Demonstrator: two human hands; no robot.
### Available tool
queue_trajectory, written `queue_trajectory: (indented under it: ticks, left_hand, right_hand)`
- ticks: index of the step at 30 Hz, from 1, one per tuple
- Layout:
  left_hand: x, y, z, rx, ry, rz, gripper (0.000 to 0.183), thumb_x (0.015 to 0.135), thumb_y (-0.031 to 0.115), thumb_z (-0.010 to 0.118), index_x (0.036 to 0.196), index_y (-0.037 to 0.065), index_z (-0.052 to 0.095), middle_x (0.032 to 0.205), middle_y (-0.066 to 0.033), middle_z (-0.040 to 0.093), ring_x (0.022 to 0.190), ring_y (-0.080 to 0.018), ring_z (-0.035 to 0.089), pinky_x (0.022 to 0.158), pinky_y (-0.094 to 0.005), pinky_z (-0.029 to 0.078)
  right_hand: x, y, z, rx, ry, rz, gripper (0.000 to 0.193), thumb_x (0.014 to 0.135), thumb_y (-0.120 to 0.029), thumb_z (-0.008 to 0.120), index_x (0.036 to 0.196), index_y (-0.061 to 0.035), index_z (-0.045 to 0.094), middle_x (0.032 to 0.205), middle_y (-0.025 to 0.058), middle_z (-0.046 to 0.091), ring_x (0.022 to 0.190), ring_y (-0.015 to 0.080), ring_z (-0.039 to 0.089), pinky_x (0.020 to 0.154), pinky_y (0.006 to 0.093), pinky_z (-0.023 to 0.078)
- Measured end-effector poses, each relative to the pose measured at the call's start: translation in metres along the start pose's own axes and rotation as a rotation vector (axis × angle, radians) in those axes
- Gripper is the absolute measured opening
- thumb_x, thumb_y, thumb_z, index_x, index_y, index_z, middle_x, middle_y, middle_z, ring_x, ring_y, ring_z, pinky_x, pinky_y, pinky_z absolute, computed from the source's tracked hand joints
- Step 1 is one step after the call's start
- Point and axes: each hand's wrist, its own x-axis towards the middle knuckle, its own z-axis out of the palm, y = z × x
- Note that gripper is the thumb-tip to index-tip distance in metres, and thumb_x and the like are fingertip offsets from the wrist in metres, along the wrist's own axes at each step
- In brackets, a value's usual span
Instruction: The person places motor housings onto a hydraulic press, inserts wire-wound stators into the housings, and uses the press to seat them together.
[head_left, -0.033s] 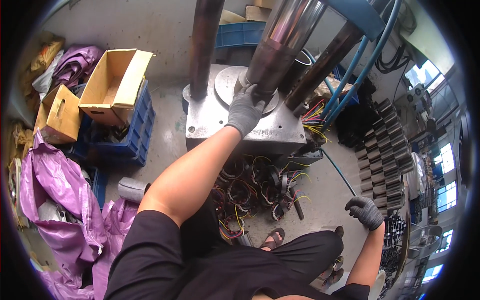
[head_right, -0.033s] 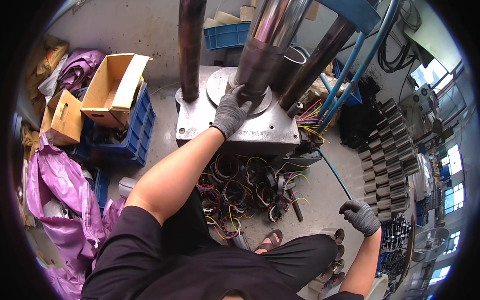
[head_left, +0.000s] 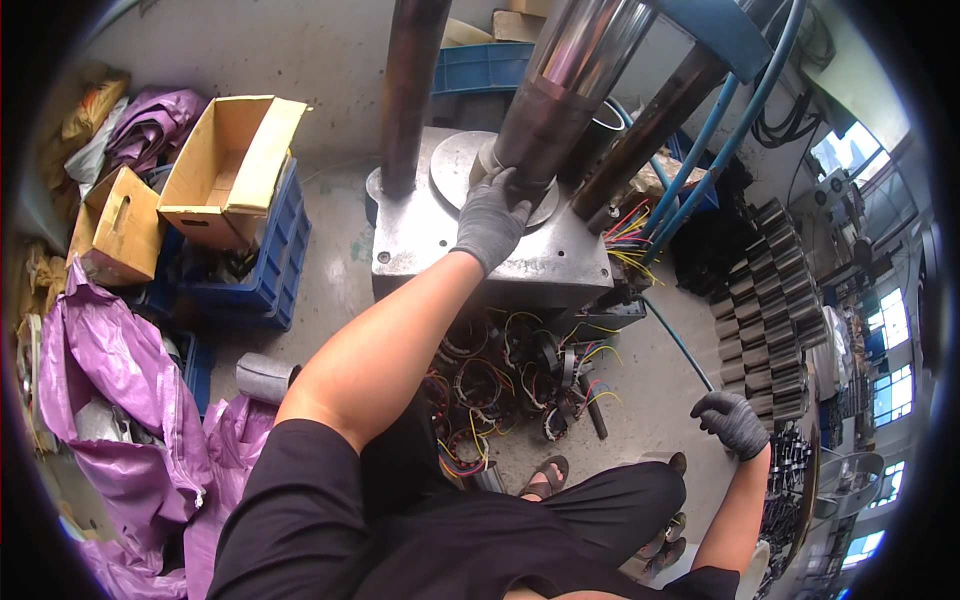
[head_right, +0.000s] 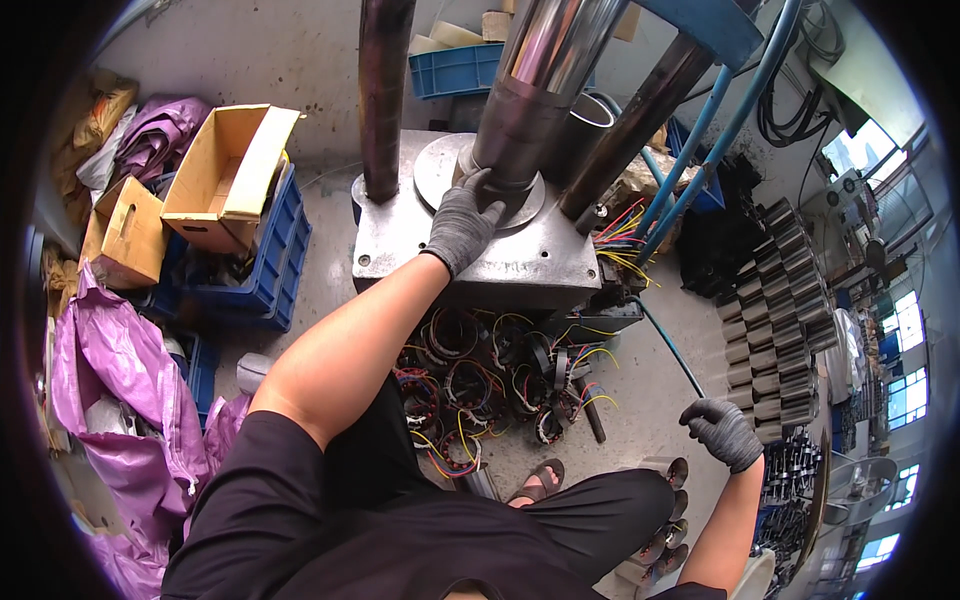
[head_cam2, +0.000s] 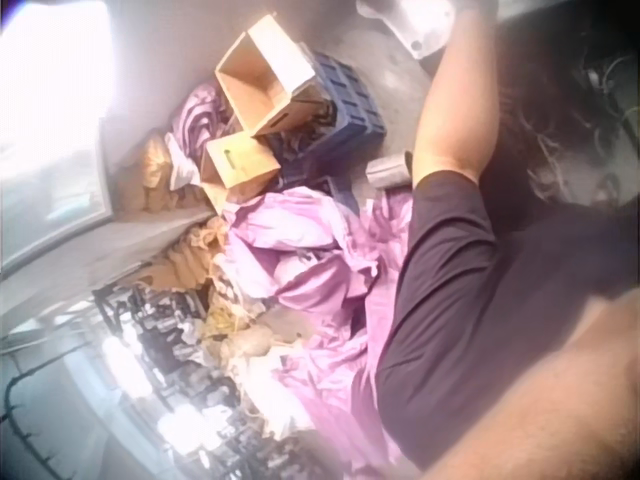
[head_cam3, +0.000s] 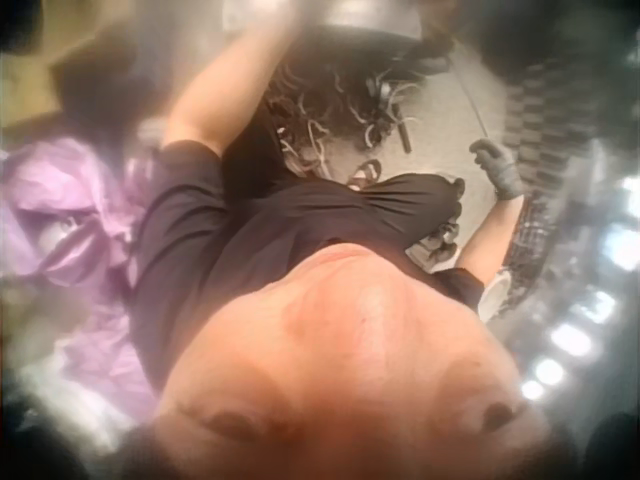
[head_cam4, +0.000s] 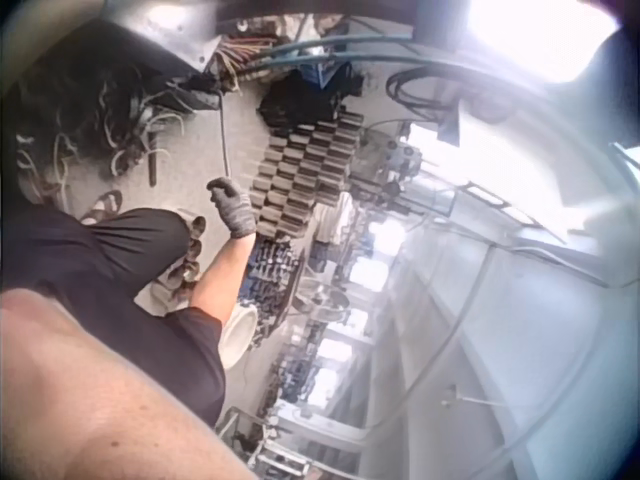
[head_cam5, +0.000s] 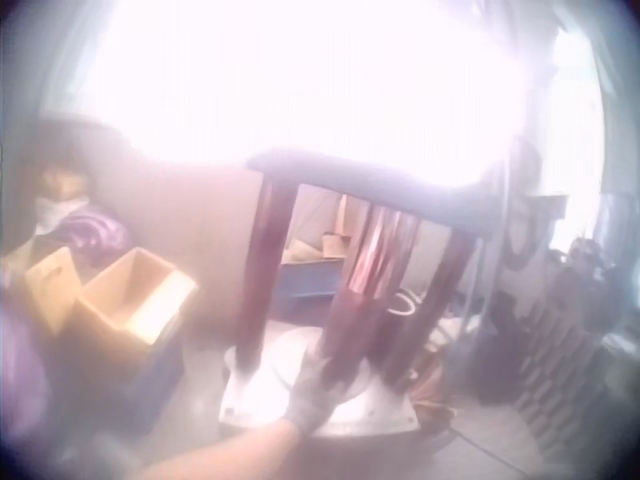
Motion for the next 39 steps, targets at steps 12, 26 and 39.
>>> queue_trajectory:
  ticks: [12,26,39]
  left_hand:
    - [0.002,-0.003,0.000,-0.004,-0.011,-0.006,0.059,0.092,0.024,0.071,0.145,0.006,0.053,0.149,-0.0181,0.053,0.137,-0.0368,0.049,0.118,-0.0430,0.039]
    - [-0.001,-0.007,-0.009,0.048,-0.067,-0.008,0.060,0.092,0.024,0.070,0.147,0.008,0.052,0.155,-0.0154,0.047,0.141,-0.0348,0.046,0.120,-0.0424,0.038]
    - [0.000,-0.006,-0.012,0.042,-0.075,-0.034,0.057,0.092,0.024,0.069,0.144,0.007,0.056,0.153,-0.0143,0.051,0.139,-0.0336,0.048,0.119,-0.0412,0.039]
  right_hand:
    - [0.001,0.001,0.003,0.096,0.049,-0.028,0.018,0.086,-0.005,0.060,0.098,0.0008,0.072,0.088,0.0063,0.073,0.075,0.0145,0.068,0.069,0.0309,0.056]
    - [0.109,-0.072,-0.138,-0.113,1.292,-0.365,0.048,0.100,-0.012,0.061,0.147,-0.0065,0.055,0.127,0.0118,0.069,0.111,0.0186,0.065,0.099,0.0330,0.050]
    - [0.014,0.004,-0.030,0.149,0.119,-0.141,0.047,0.087,0.009,0.060,0.130,-0.0067,0.067,0.106,0.0079,0.073,0.097,0.0174,0.070,0.076,0.0348,0.059]
